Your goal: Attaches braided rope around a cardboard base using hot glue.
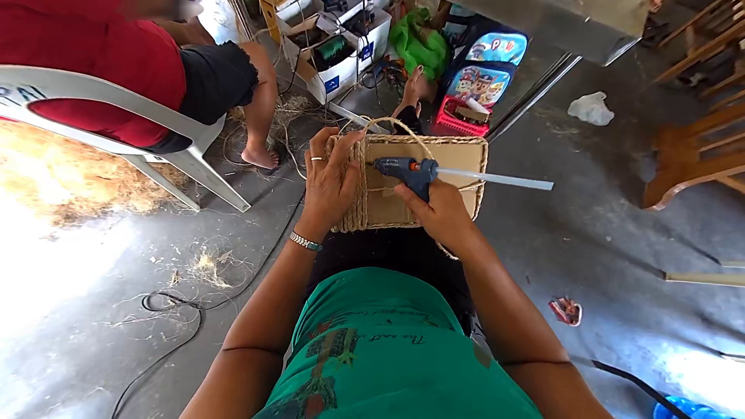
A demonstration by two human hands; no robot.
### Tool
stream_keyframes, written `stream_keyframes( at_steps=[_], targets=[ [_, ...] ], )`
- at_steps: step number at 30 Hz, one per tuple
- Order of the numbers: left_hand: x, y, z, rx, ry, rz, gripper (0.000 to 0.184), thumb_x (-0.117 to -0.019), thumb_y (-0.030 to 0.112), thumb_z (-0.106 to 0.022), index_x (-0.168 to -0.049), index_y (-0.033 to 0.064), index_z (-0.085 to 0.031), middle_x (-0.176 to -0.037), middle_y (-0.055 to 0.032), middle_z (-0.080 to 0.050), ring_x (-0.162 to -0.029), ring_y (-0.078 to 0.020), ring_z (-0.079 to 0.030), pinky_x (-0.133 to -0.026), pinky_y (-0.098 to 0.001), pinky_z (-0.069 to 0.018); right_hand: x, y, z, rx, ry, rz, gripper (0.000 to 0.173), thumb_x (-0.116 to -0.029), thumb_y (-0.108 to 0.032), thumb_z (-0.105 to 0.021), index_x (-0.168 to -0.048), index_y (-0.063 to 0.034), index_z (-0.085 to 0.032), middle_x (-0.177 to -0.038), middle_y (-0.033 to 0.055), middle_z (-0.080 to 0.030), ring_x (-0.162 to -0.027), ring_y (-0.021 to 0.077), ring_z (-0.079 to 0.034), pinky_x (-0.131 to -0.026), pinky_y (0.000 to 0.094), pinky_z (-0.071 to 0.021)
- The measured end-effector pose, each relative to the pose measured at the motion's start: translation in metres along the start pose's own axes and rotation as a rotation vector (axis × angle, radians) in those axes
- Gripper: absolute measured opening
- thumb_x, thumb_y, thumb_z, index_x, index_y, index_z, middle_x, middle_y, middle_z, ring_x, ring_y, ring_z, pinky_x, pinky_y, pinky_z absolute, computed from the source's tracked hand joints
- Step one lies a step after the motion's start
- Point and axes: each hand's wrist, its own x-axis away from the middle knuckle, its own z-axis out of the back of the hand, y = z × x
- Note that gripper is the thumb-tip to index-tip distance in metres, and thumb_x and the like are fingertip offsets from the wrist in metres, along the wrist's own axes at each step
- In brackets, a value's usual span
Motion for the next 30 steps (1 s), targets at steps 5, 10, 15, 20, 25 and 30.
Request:
stream_keyframes(
  at_steps=[5, 10, 15, 20, 25, 30],
  targets=[
    [0.001, 0.001, 0.002, -0.001, 0.002, 0.000, 0.044, -0.1041, 0.023, -0.041, -0.145, 0.0285, -0.058, -0.154, -0.0166, -0.039, -0.140, -0.0346, -0.038, -0.111, -0.0531, -0.0354, -0.007, -0.002, 0.000, 0.007, 0.030, 0.010, 0.046, -0.1067, -0.046, -0.052, -0.109, -0.0023, -0.064, -0.075, 0.0085, -0.064, -0.062, 0.0189, -0.066, -0.059, 0.0394, -0.0573],
    [0.000, -0.001, 0.003, 0.011, -0.004, 0.044, 0.043, -0.1046, 0.025, -0.044, -0.145, 0.0332, -0.057, -0.155, -0.0146, -0.039, -0.140, -0.0330, -0.039, -0.109, -0.0539, -0.0379, 0.021, 0.005, -0.008, -0.010, -0.043, -0.009, 0.043, -0.1060, -0.047, -0.053, -0.110, -0.0059, -0.065, -0.070, 0.0052, -0.062, -0.056, 0.0161, -0.062, -0.053, 0.0377, -0.0563],
    [0.001, 0.002, 0.000, -0.003, 0.001, 0.026, 0.044, -0.1045, 0.025, -0.044, -0.145, 0.0329, -0.057, -0.156, -0.0146, -0.038, -0.141, -0.0332, -0.039, -0.110, -0.0530, -0.0378, 0.007, 0.004, 0.000, 0.031, 0.017, 0.006, 0.046, -0.1062, -0.046, -0.053, -0.113, -0.0021, -0.065, -0.076, 0.0096, -0.065, -0.063, 0.0203, -0.066, -0.061, 0.0420, -0.0581],
    [0.001, 0.000, 0.001, -0.003, 0.007, 0.018, 0.044, -0.1037, 0.025, -0.045, -0.145, 0.0316, -0.057, -0.156, -0.0156, -0.038, -0.140, -0.0337, -0.039, -0.109, -0.0532, -0.0373, -0.001, 0.003, 0.003, 0.050, 0.029, 0.057, 0.044, -0.1064, -0.045, -0.053, -0.113, -0.0030, -0.064, -0.079, 0.0089, -0.066, -0.066, 0.0189, -0.066, -0.063, 0.0399, -0.0582],
    [-0.001, -0.003, 0.001, -0.004, -0.001, 0.030, 0.044, -0.1024, 0.027, -0.047, -0.145, 0.0325, -0.057, -0.156, -0.0158, -0.037, -0.138, -0.0344, -0.041, -0.106, -0.0526, -0.0397, 0.028, 0.010, 0.001, 0.009, -0.096, -0.016, 0.041, -0.1059, -0.047, -0.053, -0.111, -0.0086, -0.066, -0.073, 0.0032, -0.063, -0.059, 0.0134, -0.063, -0.055, 0.0355, -0.0569],
    [0.002, 0.002, 0.000, -0.005, -0.021, 0.012, 0.049, -0.0985, 0.030, -0.054, -0.147, 0.0340, -0.054, -0.158, -0.0149, -0.035, -0.137, -0.0345, -0.040, -0.107, -0.0516, -0.0397, 0.027, 0.008, 0.003, 0.014, -0.042, -0.006, 0.040, -0.1058, -0.047, -0.053, -0.113, -0.0087, -0.065, -0.073, 0.0042, -0.063, -0.058, 0.0138, -0.062, -0.055, 0.0355, -0.0556]
  ],
)
